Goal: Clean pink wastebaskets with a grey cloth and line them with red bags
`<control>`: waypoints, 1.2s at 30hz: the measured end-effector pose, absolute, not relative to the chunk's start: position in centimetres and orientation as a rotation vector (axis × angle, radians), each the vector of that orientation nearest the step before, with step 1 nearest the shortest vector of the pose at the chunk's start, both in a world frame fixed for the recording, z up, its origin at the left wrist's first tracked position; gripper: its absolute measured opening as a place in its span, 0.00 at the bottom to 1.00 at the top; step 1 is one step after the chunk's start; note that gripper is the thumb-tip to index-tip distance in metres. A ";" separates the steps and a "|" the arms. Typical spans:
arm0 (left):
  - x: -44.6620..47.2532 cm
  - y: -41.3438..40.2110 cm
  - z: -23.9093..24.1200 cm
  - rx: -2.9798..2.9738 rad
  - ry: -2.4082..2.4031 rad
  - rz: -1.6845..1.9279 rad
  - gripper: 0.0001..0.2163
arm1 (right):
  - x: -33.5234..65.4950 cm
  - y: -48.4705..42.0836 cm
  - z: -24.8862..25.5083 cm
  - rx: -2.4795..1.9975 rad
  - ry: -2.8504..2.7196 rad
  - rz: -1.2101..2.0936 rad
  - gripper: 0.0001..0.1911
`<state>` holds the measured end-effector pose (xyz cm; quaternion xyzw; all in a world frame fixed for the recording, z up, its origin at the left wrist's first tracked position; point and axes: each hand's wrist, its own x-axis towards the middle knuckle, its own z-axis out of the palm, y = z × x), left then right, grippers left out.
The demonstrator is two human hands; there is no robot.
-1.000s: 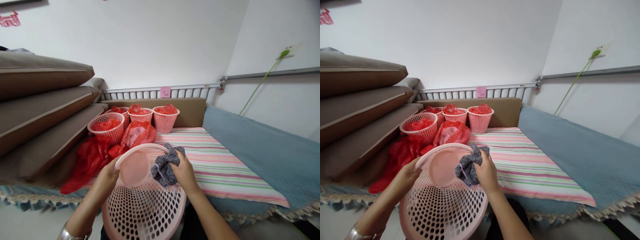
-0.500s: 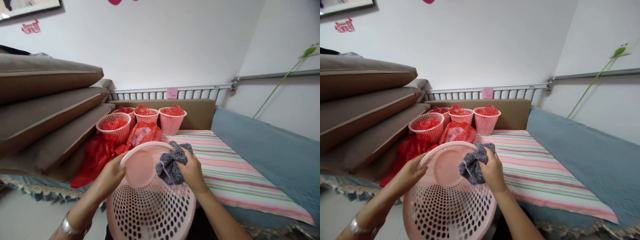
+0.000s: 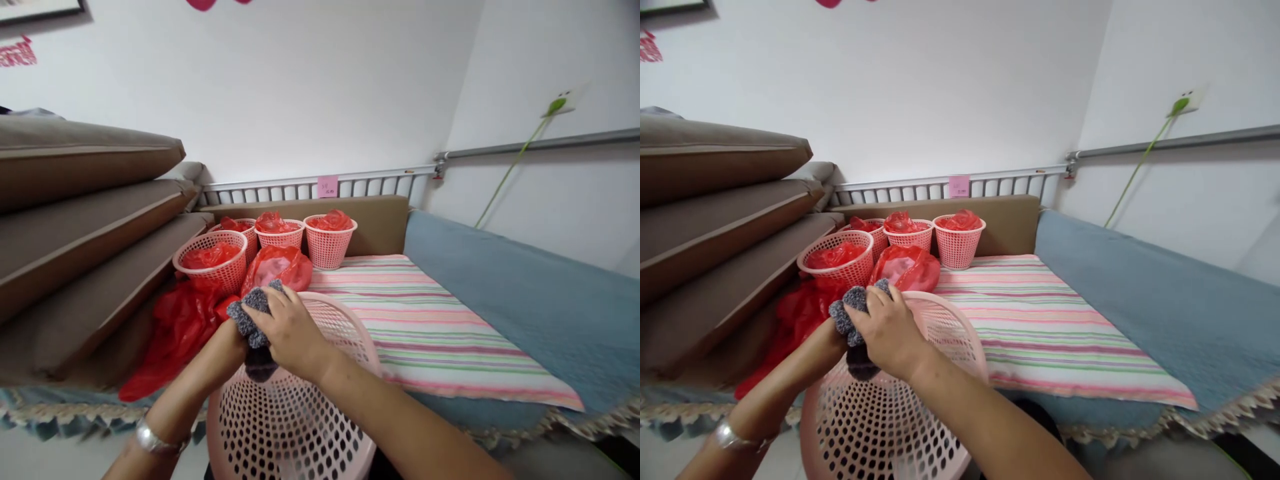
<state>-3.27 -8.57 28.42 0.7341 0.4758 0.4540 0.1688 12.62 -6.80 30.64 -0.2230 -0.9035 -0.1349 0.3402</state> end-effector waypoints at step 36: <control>-3.8 -8.4 31.6 1.975 1.631 1.033 0.19 | 17.8 -1.7 28.9 -1.093 -1.985 0.110 0.30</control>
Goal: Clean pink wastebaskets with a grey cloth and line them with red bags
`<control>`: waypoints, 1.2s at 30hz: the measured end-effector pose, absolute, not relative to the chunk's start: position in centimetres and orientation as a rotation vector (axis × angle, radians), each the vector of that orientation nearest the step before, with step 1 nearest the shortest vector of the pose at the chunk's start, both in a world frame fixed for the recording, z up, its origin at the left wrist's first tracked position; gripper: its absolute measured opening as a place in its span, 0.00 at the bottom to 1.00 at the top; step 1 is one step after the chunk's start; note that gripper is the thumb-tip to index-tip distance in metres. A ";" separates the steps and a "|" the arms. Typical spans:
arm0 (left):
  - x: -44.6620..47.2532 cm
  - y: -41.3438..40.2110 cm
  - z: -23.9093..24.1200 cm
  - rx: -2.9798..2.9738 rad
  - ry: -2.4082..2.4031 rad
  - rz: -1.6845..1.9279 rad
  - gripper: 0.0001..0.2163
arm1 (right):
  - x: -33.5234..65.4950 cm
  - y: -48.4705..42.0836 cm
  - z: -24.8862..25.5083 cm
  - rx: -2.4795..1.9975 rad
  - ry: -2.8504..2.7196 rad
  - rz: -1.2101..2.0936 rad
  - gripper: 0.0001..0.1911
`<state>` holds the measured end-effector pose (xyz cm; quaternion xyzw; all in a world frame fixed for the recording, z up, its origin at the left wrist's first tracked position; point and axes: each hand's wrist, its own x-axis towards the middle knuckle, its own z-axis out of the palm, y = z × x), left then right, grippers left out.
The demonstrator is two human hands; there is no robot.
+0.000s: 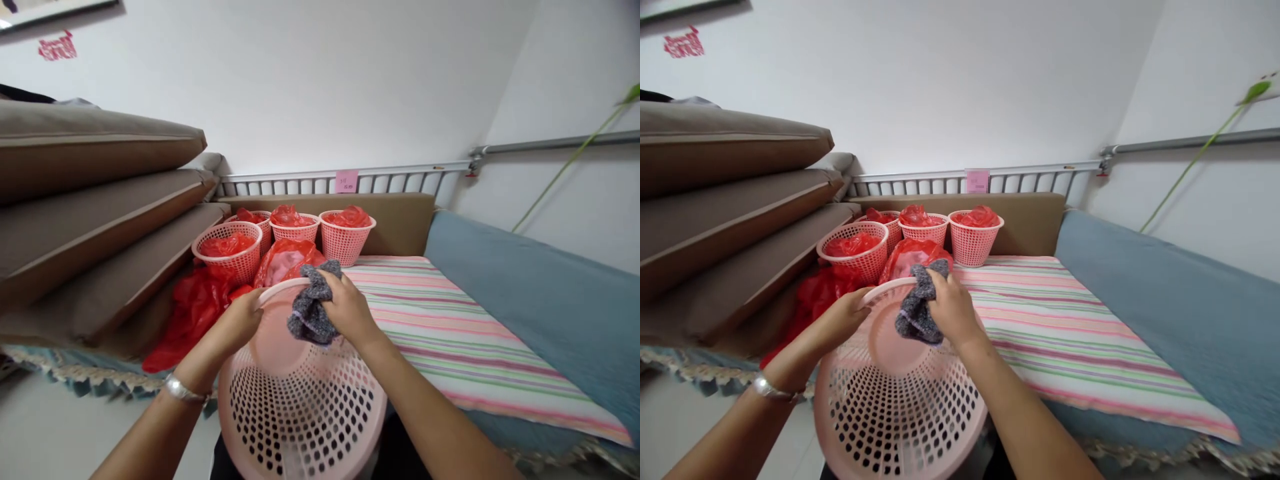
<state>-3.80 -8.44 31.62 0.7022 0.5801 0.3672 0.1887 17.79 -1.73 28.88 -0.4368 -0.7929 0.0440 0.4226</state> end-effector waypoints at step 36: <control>-4.8 -11.5 28.0 1.761 1.673 1.197 0.23 | 20.7 -2.6 24.3 -1.342 -1.759 0.185 0.33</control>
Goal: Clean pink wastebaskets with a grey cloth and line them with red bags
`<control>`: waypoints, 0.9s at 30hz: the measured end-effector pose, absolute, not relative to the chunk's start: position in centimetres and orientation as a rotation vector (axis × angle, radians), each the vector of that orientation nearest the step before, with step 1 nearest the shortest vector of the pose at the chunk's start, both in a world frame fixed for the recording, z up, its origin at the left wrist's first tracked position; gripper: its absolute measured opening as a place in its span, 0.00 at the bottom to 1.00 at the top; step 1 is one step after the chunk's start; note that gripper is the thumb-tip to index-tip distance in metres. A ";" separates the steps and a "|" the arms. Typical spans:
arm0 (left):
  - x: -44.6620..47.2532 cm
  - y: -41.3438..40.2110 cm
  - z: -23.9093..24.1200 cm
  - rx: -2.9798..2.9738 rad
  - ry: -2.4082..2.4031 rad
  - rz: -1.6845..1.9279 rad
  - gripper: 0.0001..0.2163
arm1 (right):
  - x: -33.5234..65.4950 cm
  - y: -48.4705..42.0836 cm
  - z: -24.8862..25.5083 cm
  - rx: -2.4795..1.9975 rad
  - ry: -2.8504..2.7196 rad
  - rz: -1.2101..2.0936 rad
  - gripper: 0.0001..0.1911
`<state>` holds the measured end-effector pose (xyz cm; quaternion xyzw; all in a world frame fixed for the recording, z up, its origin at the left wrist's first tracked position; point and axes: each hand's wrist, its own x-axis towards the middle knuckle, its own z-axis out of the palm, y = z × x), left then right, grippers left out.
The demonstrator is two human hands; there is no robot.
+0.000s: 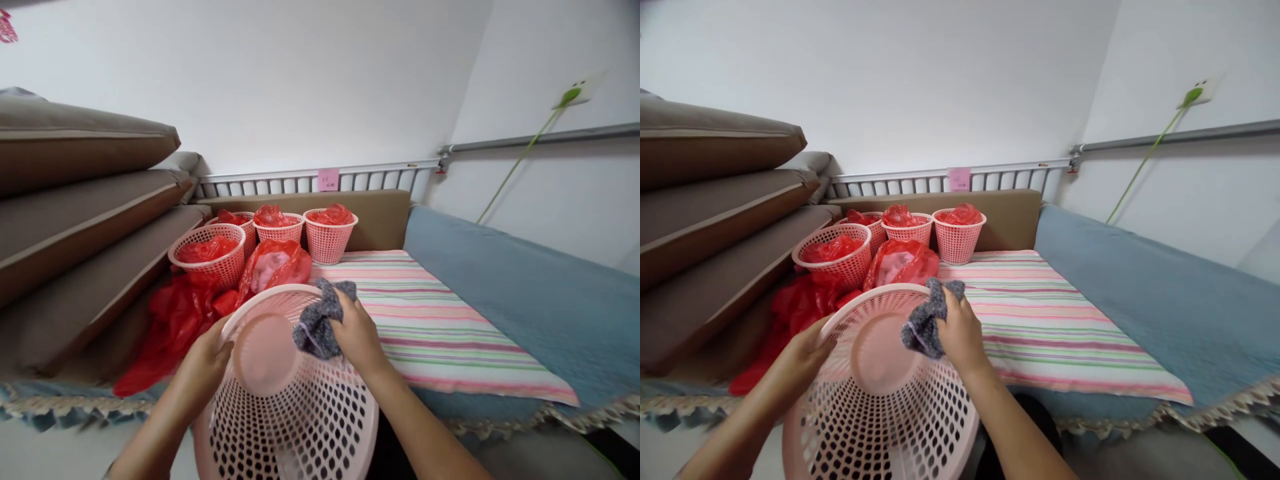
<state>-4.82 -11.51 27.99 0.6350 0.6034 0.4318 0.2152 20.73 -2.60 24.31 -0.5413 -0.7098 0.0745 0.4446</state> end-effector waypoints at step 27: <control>-1.4 -10.1 28.0 1.760 1.686 1.263 0.21 | 25.3 -2.1 20.8 -1.375 -1.503 0.204 0.27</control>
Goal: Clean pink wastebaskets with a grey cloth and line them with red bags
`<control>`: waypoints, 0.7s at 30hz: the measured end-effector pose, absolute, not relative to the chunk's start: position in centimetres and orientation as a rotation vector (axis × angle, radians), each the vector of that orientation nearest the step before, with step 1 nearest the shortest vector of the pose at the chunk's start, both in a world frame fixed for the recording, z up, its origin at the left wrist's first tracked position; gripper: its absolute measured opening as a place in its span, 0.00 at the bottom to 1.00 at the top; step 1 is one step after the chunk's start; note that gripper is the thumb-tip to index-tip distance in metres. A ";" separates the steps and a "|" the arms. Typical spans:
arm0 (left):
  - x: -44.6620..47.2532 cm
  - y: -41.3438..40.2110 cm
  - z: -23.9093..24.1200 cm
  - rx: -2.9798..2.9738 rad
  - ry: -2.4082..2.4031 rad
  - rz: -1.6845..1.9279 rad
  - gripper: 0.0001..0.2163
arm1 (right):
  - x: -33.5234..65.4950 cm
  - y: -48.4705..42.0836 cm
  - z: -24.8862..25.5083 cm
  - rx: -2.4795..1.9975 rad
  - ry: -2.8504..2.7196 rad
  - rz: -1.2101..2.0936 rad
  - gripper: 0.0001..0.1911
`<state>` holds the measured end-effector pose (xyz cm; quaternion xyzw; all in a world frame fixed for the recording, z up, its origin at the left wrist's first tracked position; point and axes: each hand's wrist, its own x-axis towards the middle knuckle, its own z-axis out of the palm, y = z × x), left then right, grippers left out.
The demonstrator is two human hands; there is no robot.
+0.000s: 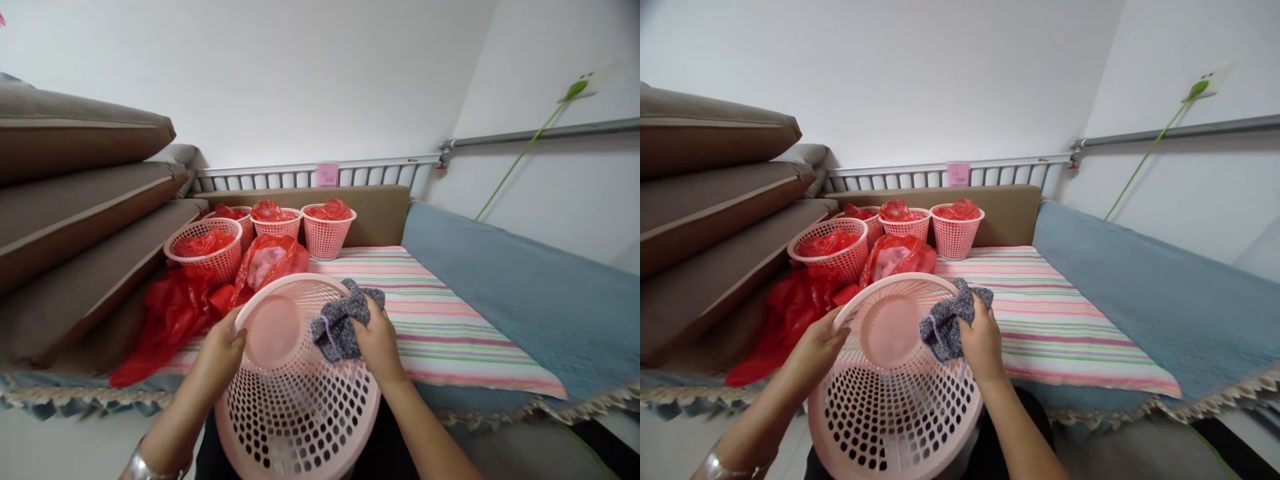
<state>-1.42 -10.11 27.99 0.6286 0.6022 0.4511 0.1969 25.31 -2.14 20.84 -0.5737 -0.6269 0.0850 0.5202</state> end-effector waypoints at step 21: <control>-1.3 -7.6 31.5 2.133 1.367 0.962 0.23 | 15.0 -4.7 30.6 -0.703 -2.245 -0.288 0.28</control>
